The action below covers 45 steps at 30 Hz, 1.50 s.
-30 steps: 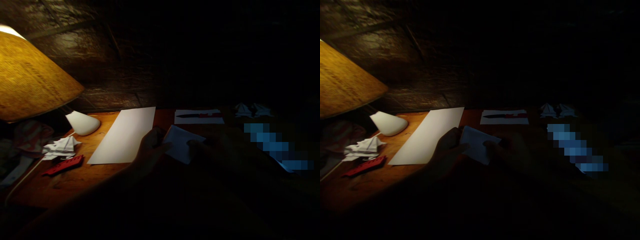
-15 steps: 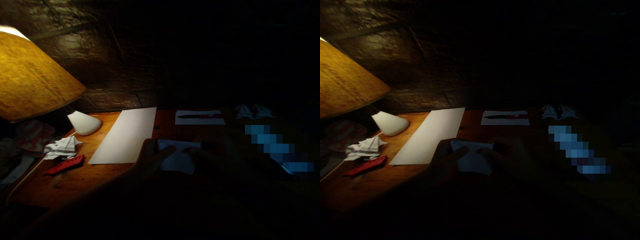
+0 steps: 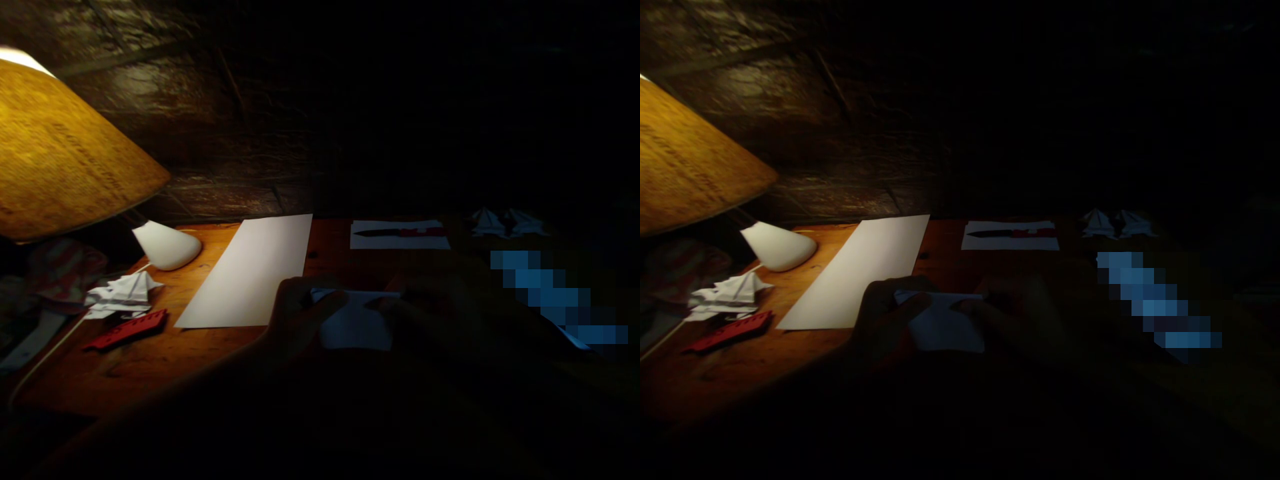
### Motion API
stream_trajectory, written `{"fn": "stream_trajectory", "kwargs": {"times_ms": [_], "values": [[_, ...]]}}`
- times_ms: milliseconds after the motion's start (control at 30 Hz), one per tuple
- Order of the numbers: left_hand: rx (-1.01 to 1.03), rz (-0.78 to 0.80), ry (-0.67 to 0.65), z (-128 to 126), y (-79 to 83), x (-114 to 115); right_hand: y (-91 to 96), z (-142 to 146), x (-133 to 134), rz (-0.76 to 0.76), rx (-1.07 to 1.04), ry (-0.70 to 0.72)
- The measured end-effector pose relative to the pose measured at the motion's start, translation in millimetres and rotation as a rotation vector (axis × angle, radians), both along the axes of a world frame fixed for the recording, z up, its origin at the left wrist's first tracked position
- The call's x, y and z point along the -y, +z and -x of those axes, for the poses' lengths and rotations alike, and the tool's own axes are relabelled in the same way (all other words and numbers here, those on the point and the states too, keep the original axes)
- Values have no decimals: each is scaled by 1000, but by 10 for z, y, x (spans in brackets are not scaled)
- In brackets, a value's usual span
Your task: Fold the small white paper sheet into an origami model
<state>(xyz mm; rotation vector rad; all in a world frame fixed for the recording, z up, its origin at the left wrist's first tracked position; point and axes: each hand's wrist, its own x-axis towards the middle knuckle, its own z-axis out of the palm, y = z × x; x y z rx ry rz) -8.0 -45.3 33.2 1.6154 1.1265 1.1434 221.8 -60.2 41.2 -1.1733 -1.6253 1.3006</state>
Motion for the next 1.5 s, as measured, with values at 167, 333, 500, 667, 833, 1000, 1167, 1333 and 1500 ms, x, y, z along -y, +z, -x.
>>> {"fn": "stream_trajectory", "kwargs": {"times_ms": [167, 333, 500, 667, 833, 1000, 1167, 1333, 1500], "values": [[-22, -52, -38, 12, 12, -7, -39, -13, -7, -17, -23, -5], [-30, -67, -45, 8, 27, 3, -5, -8, -1, -30, -87, 15], [-39, -95, -34, -1, 49, 14, 31, -3, 4, -59, -102, 10], [-73, -123, -21, 1, 56, 0, 18, 7, 13, -14, -131, 4], [-67, -136, -51, 10, 41, -4, 0, 6, -3, -4, -107, -1], [-60, -109, -41, 21, 29, -2, 2, 2, -5, -26, -91, -6], [-66, -106, -57, 14, 33, -10, 5, 7, 1, -28, -102, 0], [-56, -99, -44, 17, 19, -14, -14, -7, 0, -42, -110, 11], [-65, -85, -41, 19, 22, -8, -16, -32, 0, -159, -137, 45]]}}
